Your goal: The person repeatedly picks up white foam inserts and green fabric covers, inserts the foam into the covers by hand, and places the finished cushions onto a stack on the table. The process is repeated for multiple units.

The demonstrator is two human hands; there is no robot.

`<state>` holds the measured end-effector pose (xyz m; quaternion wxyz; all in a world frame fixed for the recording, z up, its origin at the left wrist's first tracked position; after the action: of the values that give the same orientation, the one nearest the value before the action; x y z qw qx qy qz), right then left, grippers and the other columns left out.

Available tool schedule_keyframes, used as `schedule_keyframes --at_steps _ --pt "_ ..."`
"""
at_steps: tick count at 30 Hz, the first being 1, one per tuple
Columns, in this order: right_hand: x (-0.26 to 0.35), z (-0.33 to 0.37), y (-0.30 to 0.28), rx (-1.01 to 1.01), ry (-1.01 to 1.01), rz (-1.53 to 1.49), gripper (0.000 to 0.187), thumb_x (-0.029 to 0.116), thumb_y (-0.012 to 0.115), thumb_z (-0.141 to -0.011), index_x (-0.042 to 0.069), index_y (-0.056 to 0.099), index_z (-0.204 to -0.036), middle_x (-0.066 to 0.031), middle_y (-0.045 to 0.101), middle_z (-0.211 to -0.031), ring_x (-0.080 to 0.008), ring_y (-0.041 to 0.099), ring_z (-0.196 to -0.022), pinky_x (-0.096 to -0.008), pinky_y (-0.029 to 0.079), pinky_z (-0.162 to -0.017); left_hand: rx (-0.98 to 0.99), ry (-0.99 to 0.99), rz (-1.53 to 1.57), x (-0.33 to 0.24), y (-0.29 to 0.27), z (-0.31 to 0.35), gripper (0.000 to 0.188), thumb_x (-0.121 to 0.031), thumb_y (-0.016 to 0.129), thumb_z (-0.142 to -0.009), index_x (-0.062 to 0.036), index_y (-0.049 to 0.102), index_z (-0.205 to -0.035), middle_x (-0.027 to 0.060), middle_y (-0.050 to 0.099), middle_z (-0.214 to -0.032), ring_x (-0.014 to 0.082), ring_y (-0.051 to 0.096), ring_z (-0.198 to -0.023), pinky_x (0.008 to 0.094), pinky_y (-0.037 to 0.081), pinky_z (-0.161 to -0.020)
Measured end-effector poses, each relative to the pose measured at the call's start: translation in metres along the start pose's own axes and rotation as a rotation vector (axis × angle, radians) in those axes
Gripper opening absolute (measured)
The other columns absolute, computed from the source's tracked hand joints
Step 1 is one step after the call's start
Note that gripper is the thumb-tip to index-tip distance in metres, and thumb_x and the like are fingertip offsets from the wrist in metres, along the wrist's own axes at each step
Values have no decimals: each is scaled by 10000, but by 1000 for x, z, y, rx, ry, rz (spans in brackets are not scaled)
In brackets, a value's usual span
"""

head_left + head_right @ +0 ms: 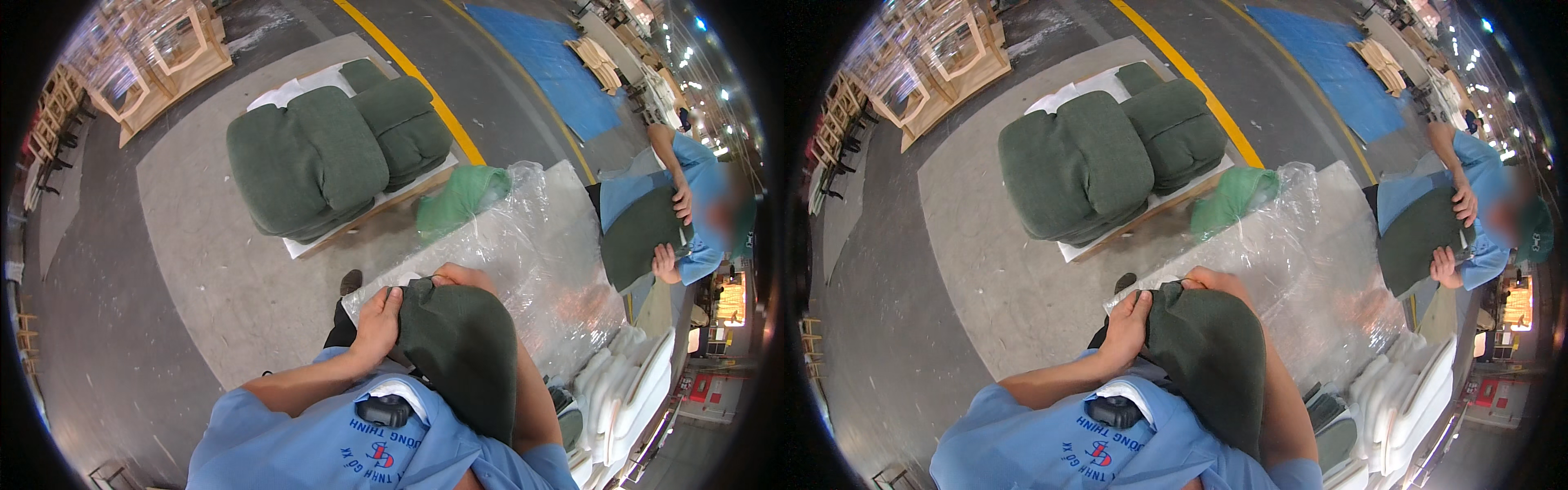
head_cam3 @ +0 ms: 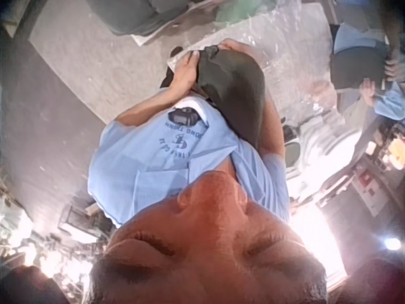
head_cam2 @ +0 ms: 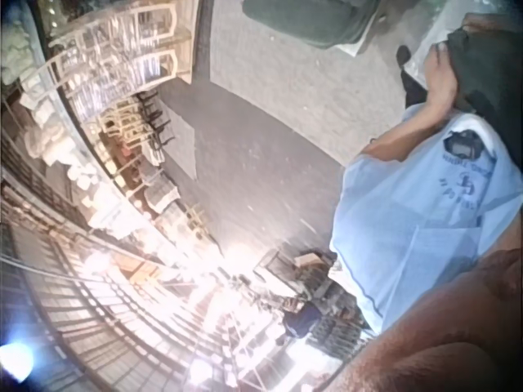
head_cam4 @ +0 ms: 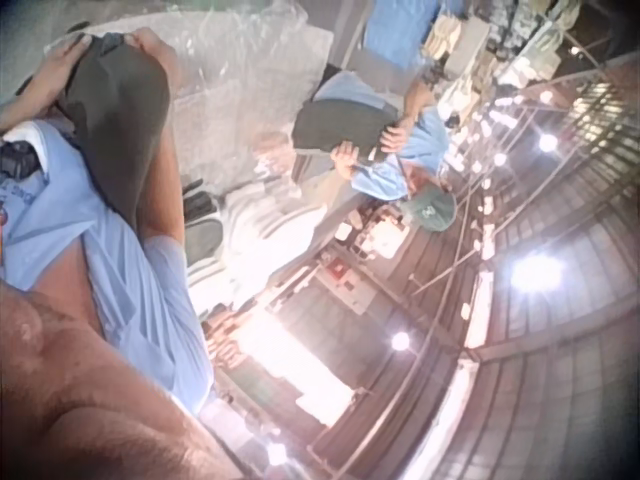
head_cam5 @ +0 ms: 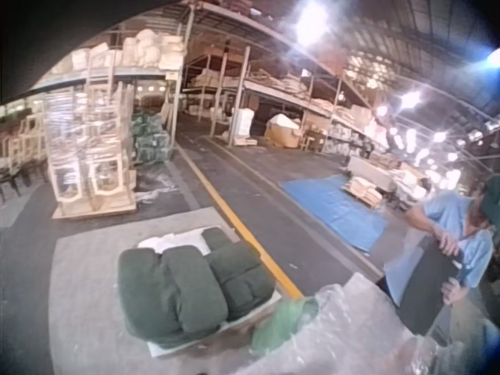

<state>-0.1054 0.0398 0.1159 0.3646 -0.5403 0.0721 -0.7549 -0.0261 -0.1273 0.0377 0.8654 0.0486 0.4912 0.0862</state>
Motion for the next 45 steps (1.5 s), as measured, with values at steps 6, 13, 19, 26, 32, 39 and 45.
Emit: schedule_keyframes --at_steps 6,13,19,26,32,39,45 --pt "-29 -37 22 124 14 -116 182 205 710 -941 25 713 -970 -71 700 -798 -153 633 -757 -335 519 -719 -11 -249 301 46 -1 -24 391 -358 471 -1144 -33 645 -1275 70 708 -1143 162 641 -981 335 520 -855" --pt "-101 -80 53 254 -85 -146 107 85 646 -964 17 711 -1014 -70 733 -961 -149 690 -866 -310 568 -772 130 -365 133 95 6 -52 362 -404 479 -1138 -87 650 -1170 13 657 -883 100 569 -680 281 476 -569" --pt "-115 -83 57 195 -127 -429 137 181 727 -917 47 707 -941 0 703 -891 -101 654 -850 -328 555 -777 211 -343 177 106 14 -68 346 -380 482 -1137 -71 637 -1117 8 622 -833 109 529 -573 275 455 -485" --pt "-114 -29 -13 -69 -7 -165 335 291 619 -1021 15 665 -1206 -115 723 -1123 -199 670 -1076 -370 526 -945 356 39 -451 48 -10 -98 717 93 632 -914 -155 399 -1545 141 640 -1224 200 675 -1019 348 578 -803" --pt "-92 138 -44 120 313 -279 726 600 486 -1079 70 459 -1574 -150 645 -1373 -244 609 -1244 -397 455 -1089 987 -118 -485 6 26 -99 910 163 722 -818 -107 370 -1613 99 614 -1431 227 621 -1254 363 534 -1020" --pt "-38 323 -50 -191 0 -385 776 385 747 -987 93 398 -1616 -138 627 -1407 -268 595 -1292 -388 459 -1085 1121 -34 -675 11 42 -119 780 98 829 -790 -68 533 -1493 51 671 -1379 169 614 -1253 350 490 -1090" --pt "-61 359 -30 -754 368 -84 460 139 799 -876 35 687 -1310 -186 729 -1150 -345 719 -959 -389 565 -848 1074 -221 -689 14 47 -121 695 41 869 -792 16 560 -1414 98 666 -1375 220 619 -1255 369 489 -1099"
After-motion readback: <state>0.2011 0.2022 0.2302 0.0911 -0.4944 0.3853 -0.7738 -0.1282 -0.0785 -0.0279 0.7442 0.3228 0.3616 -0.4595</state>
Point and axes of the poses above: each hand's wrist, its own z-axis away from the middle knuckle, its own y-axis out of the palm, x = y × z, the point moved 8 cm from there along -z, towards the middle knuckle
